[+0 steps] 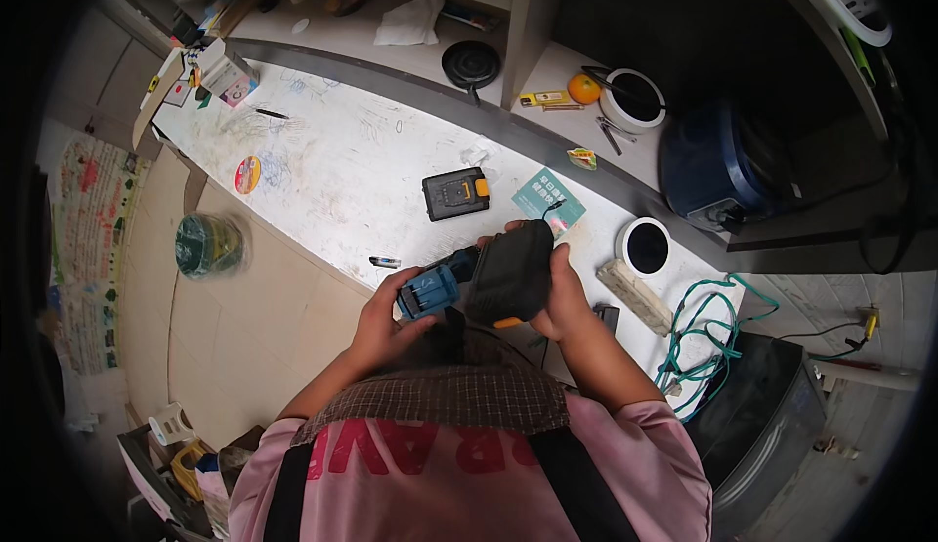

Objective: The person attaches a battery pack to a cordless drill, secures it, and then plugs a charger into a power strip. The person handles the drill and battery multiple times to ensure proper connection.

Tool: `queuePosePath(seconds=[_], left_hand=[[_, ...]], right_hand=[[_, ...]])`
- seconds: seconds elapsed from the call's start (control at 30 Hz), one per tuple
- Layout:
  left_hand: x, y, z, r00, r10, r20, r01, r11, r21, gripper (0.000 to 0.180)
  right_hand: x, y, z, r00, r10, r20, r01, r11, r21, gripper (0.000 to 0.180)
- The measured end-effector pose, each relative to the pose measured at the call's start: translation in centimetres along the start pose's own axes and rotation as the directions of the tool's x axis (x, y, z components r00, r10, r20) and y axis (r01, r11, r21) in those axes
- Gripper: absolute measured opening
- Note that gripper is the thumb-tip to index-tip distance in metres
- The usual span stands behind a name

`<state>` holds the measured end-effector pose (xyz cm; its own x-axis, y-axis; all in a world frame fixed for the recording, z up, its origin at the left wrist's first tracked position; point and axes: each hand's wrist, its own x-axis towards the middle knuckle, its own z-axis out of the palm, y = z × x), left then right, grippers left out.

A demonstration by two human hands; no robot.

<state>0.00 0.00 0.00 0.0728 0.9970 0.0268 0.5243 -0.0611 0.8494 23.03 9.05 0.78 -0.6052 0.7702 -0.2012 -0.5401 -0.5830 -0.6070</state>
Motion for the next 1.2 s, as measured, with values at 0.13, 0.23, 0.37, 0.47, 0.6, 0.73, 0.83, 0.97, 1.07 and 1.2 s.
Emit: queuePosePath(seconds=[0.13,0.23,0.37,0.47,0.6,0.73,0.83,0.97,1.07,1.2], left_hand=[[0.0,0.0,0.3,1.000,-0.009,0.001,0.009,1.000,-0.021,0.064],[0.0,0.0,0.3,1.000,-0.023,0.007,0.023,1.000,-0.021,0.064],[0.1,-0.2,0.2,1.000,-0.013,0.009,0.014,1.000,-0.019,0.064],[0.1,-0.4,0.3,1.000,-0.001,0.002,0.001,1.000,-0.017,0.064],[0.0,-0.2,0.2,1.000,0.005,-0.001,-0.005,1.000,0.000,0.064],[0.1,-0.2,0.1,1.000,0.012,0.004,-0.012,1.000,0.013,0.064],[0.0,-0.3,0.1,1.000,0.018,-0.001,-0.018,1.000,0.006,0.064],[-0.1,-0.5,0.2,1.000,0.016,-0.004,-0.016,1.000,0.006,0.065],[0.0,-0.4,0.1,1.000,0.020,0.002,-0.020,1.000,0.008,0.065],[0.0,-0.4,0.1,1.000,0.014,0.001,-0.014,1.000,0.014,0.065]], right_hand=[[0.0,0.0,-0.8,0.992,0.059,0.114,-0.071,0.991,0.111,0.085],[-0.2,0.1,-0.5,0.995,0.076,0.057,-0.080,0.995,0.062,0.086],[-0.1,0.2,0.0,0.997,0.072,0.015,-0.072,0.997,-0.026,0.088],[-0.2,0.3,0.4,0.997,0.065,0.036,-0.063,0.997,-0.037,0.092],[-0.3,-0.2,0.5,0.970,0.104,0.221,-0.098,0.995,-0.036,0.101],[0.0,0.3,-0.4,0.911,0.084,0.404,-0.072,0.996,-0.045,0.108],[-0.2,0.1,-0.9,0.905,0.202,0.376,-0.173,0.979,-0.110,0.102],[-1.0,0.0,0.8,0.952,0.288,0.104,-0.268,0.948,-0.173,0.093],[-0.9,0.1,0.6,0.973,0.206,0.101,-0.186,0.967,-0.175,0.081],[-0.5,0.8,2.5,0.853,0.154,-0.499,-0.167,0.986,0.019,0.061]])
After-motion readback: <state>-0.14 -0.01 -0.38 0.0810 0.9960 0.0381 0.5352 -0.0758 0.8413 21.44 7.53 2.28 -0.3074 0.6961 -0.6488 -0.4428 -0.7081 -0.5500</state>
